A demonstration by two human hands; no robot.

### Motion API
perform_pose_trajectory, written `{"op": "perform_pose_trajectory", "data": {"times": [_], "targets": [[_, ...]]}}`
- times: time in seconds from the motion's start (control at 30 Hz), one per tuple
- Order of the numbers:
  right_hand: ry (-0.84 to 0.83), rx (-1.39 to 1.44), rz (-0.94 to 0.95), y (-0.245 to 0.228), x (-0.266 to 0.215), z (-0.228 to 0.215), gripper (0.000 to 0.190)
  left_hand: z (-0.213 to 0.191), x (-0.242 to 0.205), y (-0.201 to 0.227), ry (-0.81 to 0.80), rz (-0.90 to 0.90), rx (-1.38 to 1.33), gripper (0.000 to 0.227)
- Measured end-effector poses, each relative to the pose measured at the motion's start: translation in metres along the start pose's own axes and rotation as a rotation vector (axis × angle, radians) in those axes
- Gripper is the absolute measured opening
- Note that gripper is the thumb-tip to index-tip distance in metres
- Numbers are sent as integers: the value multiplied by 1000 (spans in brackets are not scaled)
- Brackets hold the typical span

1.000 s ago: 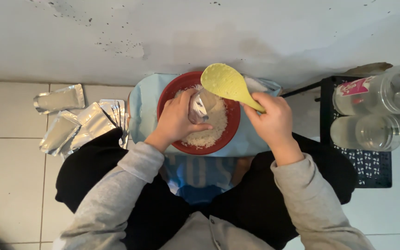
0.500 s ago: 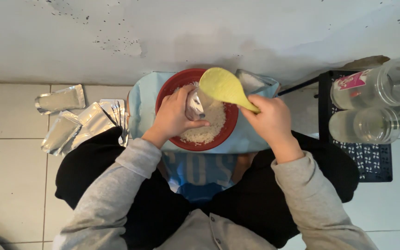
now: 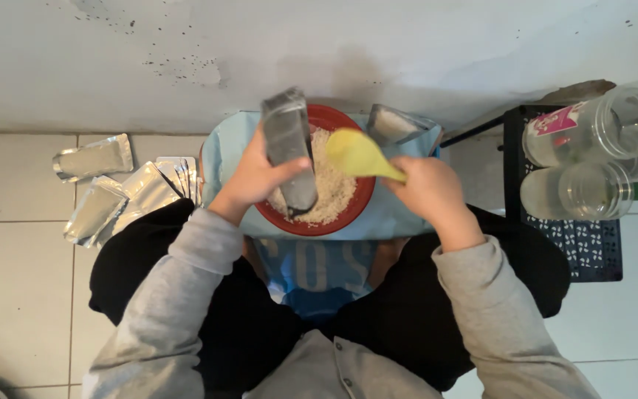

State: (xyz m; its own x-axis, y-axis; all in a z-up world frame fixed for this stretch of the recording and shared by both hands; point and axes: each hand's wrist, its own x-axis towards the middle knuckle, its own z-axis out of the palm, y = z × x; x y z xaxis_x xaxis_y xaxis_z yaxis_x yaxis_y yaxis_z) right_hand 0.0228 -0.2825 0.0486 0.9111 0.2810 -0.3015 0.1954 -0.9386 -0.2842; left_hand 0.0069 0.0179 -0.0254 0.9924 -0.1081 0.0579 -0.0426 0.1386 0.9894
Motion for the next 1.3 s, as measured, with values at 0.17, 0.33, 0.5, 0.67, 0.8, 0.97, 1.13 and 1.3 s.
{"op": "perform_pose_trajectory", "data": {"times": [0.17, 0.33, 0.5, 0.67, 0.8, 0.97, 1.13, 1.3], "targets": [[-232, -44, -77, -11, 17, 35, 42, 29, -5, 52, 82, -120, -516, 43], [-149, 33, -200, -17, 19, 39, 53, 25, 1, 32, 44, -234, -781, 65], [83, 876, -282, -20, 13, 47, 45, 36, 4, 37, 145, -265, -858, 52], [-129, 1273, -388, -53, -4, 14, 84, 44, 13, 26, 115, -106, -826, 43], [-286, 1479, -426, -34, 9, 26, 120, 50, 21, 43, 82, -23, -722, 40], [-111, 1436, -319, -15, 21, 31, 73, 58, 25, 60, 48, -6, -680, 36], [-216, 1573, -320, -33, 14, 15, 91, 57, 29, 46, -2, -4, -632, 31], [-135, 1529, -382, -18, 32, 38, 113, 54, 29, 54, 19, 60, -363, 34]]}}
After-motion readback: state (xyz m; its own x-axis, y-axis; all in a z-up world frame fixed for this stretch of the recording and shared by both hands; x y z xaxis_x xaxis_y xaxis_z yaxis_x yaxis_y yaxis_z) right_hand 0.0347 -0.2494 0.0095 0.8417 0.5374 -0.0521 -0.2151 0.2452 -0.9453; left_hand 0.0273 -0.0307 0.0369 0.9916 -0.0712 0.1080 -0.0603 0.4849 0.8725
